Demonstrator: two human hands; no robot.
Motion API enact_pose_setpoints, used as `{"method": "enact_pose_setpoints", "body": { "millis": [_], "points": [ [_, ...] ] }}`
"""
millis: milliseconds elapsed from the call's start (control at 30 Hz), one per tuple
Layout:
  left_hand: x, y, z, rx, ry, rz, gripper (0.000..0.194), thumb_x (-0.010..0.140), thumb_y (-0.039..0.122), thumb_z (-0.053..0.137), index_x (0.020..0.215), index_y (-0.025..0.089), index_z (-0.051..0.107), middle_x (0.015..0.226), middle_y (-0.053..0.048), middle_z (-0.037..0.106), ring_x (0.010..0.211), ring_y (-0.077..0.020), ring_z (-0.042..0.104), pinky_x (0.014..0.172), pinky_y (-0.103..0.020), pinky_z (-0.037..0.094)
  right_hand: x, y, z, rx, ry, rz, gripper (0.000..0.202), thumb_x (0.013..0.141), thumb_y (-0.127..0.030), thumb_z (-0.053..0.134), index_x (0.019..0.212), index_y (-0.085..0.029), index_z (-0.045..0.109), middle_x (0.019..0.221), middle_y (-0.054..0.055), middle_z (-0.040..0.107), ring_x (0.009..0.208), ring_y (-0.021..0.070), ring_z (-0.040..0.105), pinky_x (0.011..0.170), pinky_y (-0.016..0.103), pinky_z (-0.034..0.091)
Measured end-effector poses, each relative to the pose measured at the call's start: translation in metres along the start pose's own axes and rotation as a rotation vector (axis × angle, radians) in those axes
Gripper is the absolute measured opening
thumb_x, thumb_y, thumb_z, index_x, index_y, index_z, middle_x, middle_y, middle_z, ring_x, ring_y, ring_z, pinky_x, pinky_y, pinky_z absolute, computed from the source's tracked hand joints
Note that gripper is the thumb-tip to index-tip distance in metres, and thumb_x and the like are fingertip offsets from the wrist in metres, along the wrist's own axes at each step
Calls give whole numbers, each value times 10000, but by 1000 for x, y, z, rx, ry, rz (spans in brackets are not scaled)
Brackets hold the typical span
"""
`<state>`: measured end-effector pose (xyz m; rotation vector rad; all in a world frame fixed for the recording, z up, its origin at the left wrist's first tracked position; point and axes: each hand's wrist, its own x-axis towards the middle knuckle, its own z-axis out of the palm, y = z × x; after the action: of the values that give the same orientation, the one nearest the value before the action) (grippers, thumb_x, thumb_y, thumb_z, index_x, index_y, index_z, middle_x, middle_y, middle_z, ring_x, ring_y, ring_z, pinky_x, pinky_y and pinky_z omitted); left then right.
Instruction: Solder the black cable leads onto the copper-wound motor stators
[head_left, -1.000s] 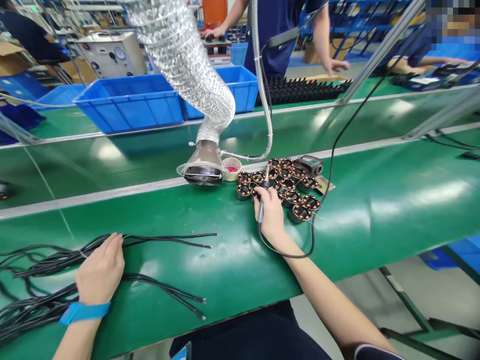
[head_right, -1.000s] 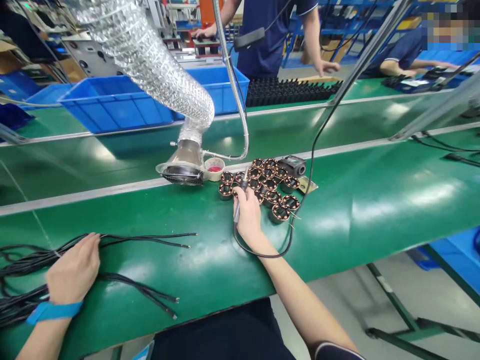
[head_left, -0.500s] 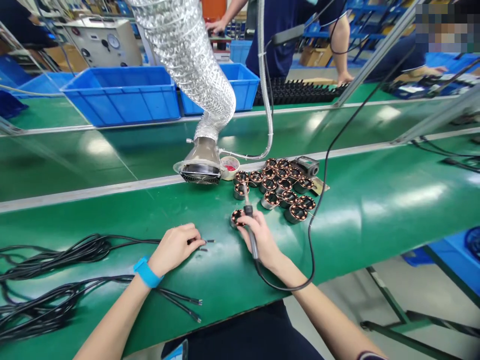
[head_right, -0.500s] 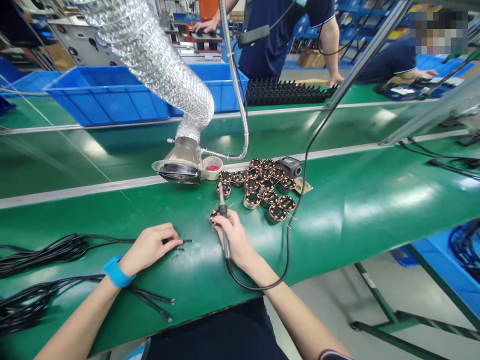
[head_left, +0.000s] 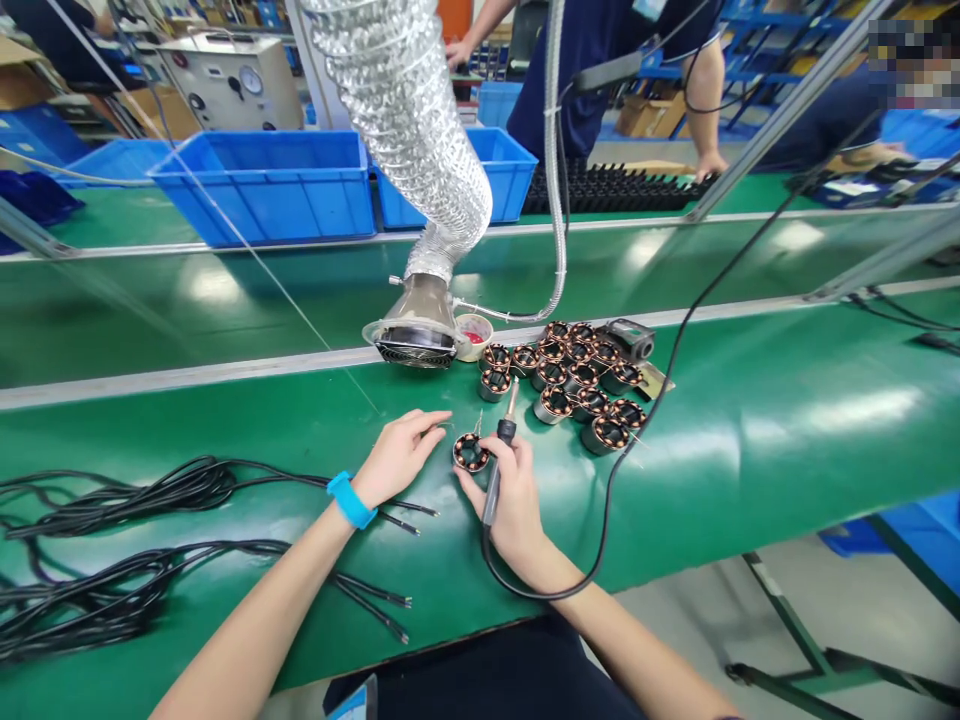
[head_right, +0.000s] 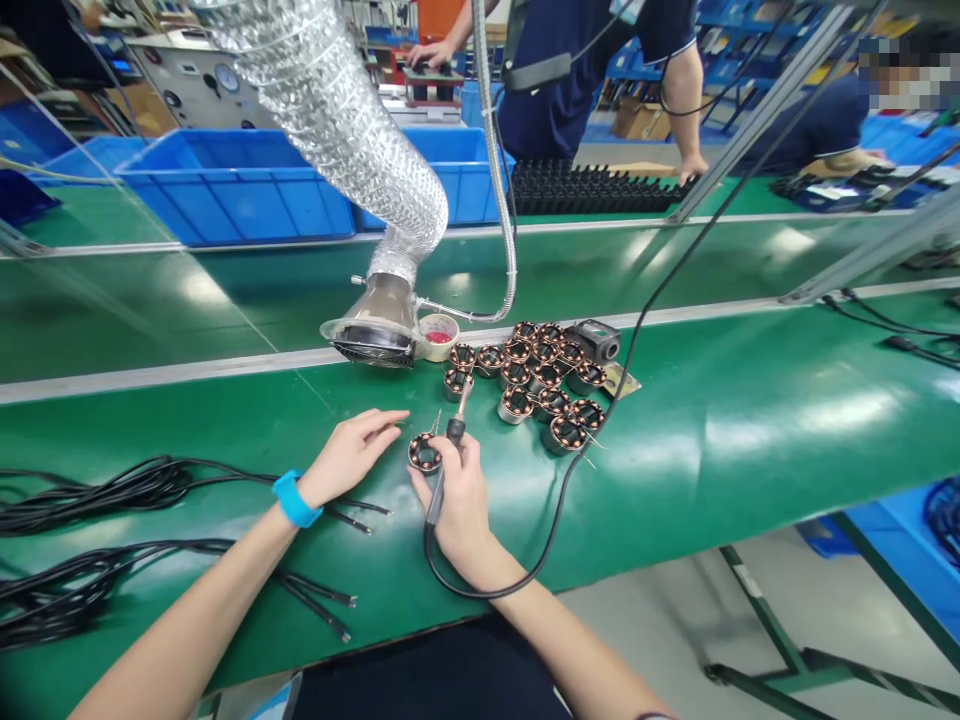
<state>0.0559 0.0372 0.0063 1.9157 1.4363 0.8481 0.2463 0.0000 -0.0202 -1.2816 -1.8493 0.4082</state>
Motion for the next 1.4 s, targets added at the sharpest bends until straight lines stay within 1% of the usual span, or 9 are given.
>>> {"method": "enact_pose_setpoints", "body": {
  "millis": [200, 367, 500, 700, 867, 1033, 1167, 1300, 1400],
  "points": [
    [-14, -18, -28, -43, -132, -12, 253, 954, 326, 540, 851, 171, 711, 860, -45, 668, 798, -171, 587, 752, -274, 442, 16, -2, 5, 121, -205, -144, 444, 843, -111, 613, 1237, -272, 484, 1211, 97, 482, 1051, 235, 639, 924, 387, 560],
    [-30, -20, -46, -359, -259, -183, 278, 944, 386, 540, 857, 149, 656, 789, -23, 634, 764, -156, 564, 727, -254, 443, 44, -2, 13, 203, -444, -316, 468, 787, -65, 587, 1205, -247, 484, 1188, 90, 473, 961, 196, 638, 857, 358, 563],
    [-31, -11, -44, -396, -246, -146, 282, 943, 370, 544, 821, 145, 661, 780, -24, 632, 772, -156, 577, 744, -255, 442, 58, -1, 23, 252, -563, -386, 434, 795, -74, 576, 1185, -242, 489, 1168, 77, 471, 885, 161, 619, 815, 330, 561],
    [-29, -27, -51, 10, 149, -80, 272, 974, 332, 511, 978, 179, 735, 815, -40, 639, 753, -160, 576, 704, -267, 427, 52, 8, 40, 358, -448, -414, 464, 832, -209, 679, 1241, -257, 466, 1232, 103, 480, 1100, 227, 569, 936, 395, 530],
    [-30, -43, -51, 220, 144, 78, 215, 965, 284, 547, 992, 200, 742, 877, -50, 635, 798, -158, 598, 733, -265, 442, 49, 12, 46, 368, -410, -431, 359, 900, -238, 633, 1226, -265, 486, 1209, 97, 490, 1102, 219, 562, 933, 395, 540],
    [-36, -30, -54, 278, 167, 141, 182, 946, 268, 563, 986, 219, 734, 883, -42, 642, 773, -146, 598, 706, -252, 437, 50, 14, 45, 378, -387, -441, 322, 919, -257, 618, 1216, -268, 492, 1204, 90, 487, 1069, 203, 575, 916, 379, 551],
    [-37, -16, -59, 181, 77, -30, 145, 871, 221, 575, 781, 186, 684, 783, -24, 635, 671, -136, 532, 626, -250, 394, 49, 15, 44, 374, -400, -430, 292, 927, -272, 606, 1201, -258, 504, 1202, 89, 487, 1052, 198, 583, 928, 380, 547],
    [-32, -13, -56, -270, -37, -362, 143, 790, 239, 598, 680, 155, 633, 653, -2, 588, 560, -98, 442, 527, -219, 310, 48, 15, 43, 371, -418, -410, 292, 932, -274, 593, 1208, -270, 496, 1202, 78, 482, 1042, 193, 582, 923, 379, 546],
    [-27, -11, -46, -581, -84, -502, 204, 758, 313, 679, 672, 135, 633, 589, 28, 527, 462, -51, 275, 453, -219, 146, 49, 15, 43, 374, -428, -402, 306, 922, -266, 607, 1205, -277, 491, 1204, 72, 480, 1038, 191, 582, 916, 376, 545]
  ]
}}
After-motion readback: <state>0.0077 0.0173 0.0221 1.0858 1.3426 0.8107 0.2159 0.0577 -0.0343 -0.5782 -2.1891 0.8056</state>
